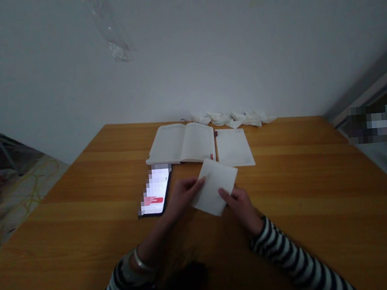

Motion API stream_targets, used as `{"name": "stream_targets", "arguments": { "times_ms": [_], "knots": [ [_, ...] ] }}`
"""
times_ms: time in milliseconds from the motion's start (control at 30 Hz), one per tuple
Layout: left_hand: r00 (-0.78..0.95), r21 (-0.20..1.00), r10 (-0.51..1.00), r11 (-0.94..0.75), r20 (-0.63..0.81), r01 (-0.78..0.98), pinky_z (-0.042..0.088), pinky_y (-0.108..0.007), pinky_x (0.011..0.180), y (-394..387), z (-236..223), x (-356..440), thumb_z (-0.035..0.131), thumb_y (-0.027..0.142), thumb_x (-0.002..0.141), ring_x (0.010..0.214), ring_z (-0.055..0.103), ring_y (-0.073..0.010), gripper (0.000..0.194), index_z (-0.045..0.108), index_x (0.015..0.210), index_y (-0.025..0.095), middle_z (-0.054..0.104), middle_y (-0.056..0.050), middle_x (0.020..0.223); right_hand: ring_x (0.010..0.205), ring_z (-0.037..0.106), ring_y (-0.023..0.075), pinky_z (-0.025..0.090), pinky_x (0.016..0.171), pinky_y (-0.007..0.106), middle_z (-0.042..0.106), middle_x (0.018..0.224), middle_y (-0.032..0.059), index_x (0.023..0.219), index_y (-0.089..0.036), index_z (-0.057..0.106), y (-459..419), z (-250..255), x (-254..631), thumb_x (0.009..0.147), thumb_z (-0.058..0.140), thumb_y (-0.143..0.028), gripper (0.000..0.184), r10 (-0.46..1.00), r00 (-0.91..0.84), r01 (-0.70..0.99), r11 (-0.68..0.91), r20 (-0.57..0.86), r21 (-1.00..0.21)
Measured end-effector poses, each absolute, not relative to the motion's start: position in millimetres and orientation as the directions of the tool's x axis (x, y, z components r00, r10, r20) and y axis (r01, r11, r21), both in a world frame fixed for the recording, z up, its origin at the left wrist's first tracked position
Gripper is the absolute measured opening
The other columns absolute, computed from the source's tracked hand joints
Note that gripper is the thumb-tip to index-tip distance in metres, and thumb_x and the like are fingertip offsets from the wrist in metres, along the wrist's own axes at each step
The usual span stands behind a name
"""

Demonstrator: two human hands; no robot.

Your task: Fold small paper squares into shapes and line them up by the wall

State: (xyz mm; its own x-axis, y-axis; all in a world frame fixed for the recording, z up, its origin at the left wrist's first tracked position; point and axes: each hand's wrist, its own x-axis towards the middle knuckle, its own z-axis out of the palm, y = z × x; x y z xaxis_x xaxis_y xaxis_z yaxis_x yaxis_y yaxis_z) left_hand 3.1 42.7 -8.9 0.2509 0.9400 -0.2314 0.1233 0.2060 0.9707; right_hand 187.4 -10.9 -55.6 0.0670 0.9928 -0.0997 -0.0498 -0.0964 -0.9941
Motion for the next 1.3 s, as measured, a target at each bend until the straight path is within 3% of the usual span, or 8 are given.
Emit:
{"name": "stream_targets", "arguments": {
  "times_ms": [133, 367, 633, 933, 1033, 1133, 1233, 1300],
  "knots": [
    [0.263, 0.975, 0.947, 0.143, -0.185, 0.17, 0.04, -0.025, 0.052, 41, -12, 6, 0.069, 0.054, 0.081, 0.059, 0.058, -0.0176, 0.041, 0.078, 0.073, 0.015, 0.071, -0.006, 0.066, 0.056, 0.057, 0.0154, 0.046, 0.053, 0.028, 0.068, 0.062, 0.0034, 0.059, -0.017, 0.069, -7, -55, 193, 0.081, 0.069, -0.061, 0.049, 0.986, 0.154, -0.032, -0.053, -0.058, -0.998],
    [0.194, 0.981, 0.966, 0.148, -0.171, 0.125, 0.048, -0.028, 0.066, 37, -9, 11, 0.067, 0.05, 0.084, 0.076, 0.067, -0.0214, 0.04, 0.081, 0.095, 0.014, 0.079, -0.008, 0.093, 0.053, 0.056, 0.0147, 0.046, 0.051, 0.027, 0.067, 0.06, 0.0031, 0.059, -0.016, 0.068, -10, -56, 189, 0.079, 0.069, -0.061, 0.05, 0.982, 0.187, 0.004, -0.027, -0.026, -1.0],
    [0.011, 0.986, 0.998, 0.06, -0.063, 0.158, 0.052, -0.029, 0.063, 46, -17, -1, 0.075, 0.047, 0.078, 0.074, 0.069, -0.0222, 0.034, 0.082, 0.09, 0.016, 0.079, -0.006, 0.082, 0.06, 0.066, 0.0179, 0.057, 0.061, 0.031, 0.07, 0.063, 0.0029, 0.065, -0.018, 0.074, -14, -54, 189, 0.082, 0.073, -0.053, 0.039, 0.992, 0.097, -0.103, -0.068, -0.078, -0.992],
    [-0.146, 0.992, 0.987, 0.078, -0.063, 0.096, 0.048, -0.026, 0.059, 59, -21, -16, 0.076, 0.043, 0.077, 0.067, 0.065, -0.0173, 0.032, 0.08, 0.09, 0.014, 0.077, -0.004, 0.076, 0.076, 0.075, 0.0229, 0.061, 0.072, 0.037, 0.079, 0.084, 0.0096, 0.086, -0.018, 0.077, -9, -50, 194, 0.078, 0.073, -0.063, 0.045, 0.986, 0.088, -0.227, -0.119, -0.142, -0.967],
    [-0.035, 0.99, 0.994, 0.109, -0.106, 0.087, 0.045, -0.025, 0.057, 52, -21, -9, 0.075, 0.048, 0.078, 0.063, 0.061, -0.0151, 0.035, 0.077, 0.085, 0.014, 0.074, -0.004, 0.073, 0.065, 0.068, 0.0192, 0.057, 0.063, 0.031, 0.073, 0.072, 0.0062, 0.076, -0.017, 0.072, -8, -48, 192, 0.076, 0.069, -0.07, 0.053, 0.991, 0.022, -0.176, -0.128, -0.134, -0.976],
    [0.116, 0.984, 0.985, 0.114, -0.13, 0.137, 0.042, -0.023, 0.054, 39, -22, 4, 0.069, 0.055, 0.082, 0.058, 0.058, -0.0137, 0.041, 0.072, 0.077, 0.014, 0.069, -0.003, 0.067, 0.054, 0.053, 0.0141, 0.046, 0.053, 0.026, 0.06, 0.058, 0.0009, 0.061, -0.018, 0.061, -9, -50, 191, 0.079, 0.065, -0.072, 0.057, 0.986, 0.118, -0.101, -0.104, -0.116, -0.989],
    [0.32, 0.98, 0.933, 0.114, -0.163, 0.166, 0.043, -0.024, 0.054, 35, -22, 11, 0.069, 0.06, 0.08, 0.057, 0.058, -0.0141, 0.046, 0.067, 0.07, 0.015, 0.065, -0.002, 0.062, 0.057, 0.048, 0.0139, 0.04, 0.052, 0.026, 0.057, 0.062, 0.0012, 0.069, -0.018, 0.06, -7, -51, 203, 0.088, 0.054, -0.07, 0.056, 0.957, 0.268, -0.102, -0.087, -0.112, -0.991],
    [0.354, 0.985, 0.925, 0.093, -0.14, 0.146, 0.048, -0.027, 0.061, 40, -19, 7, 0.069, 0.061, 0.08, 0.065, 0.064, -0.0172, 0.046, 0.069, 0.079, 0.015, 0.069, -0.004, 0.07, 0.056, 0.046, 0.0135, 0.036, 0.051, 0.025, 0.056, 0.062, 0.0009, 0.072, -0.017, 0.06, -4, -50, 219, 0.089, 0.052, -0.071, 0.057, 0.975, 0.167, -0.073, -0.135, -0.146, -0.988]
  ]
}}
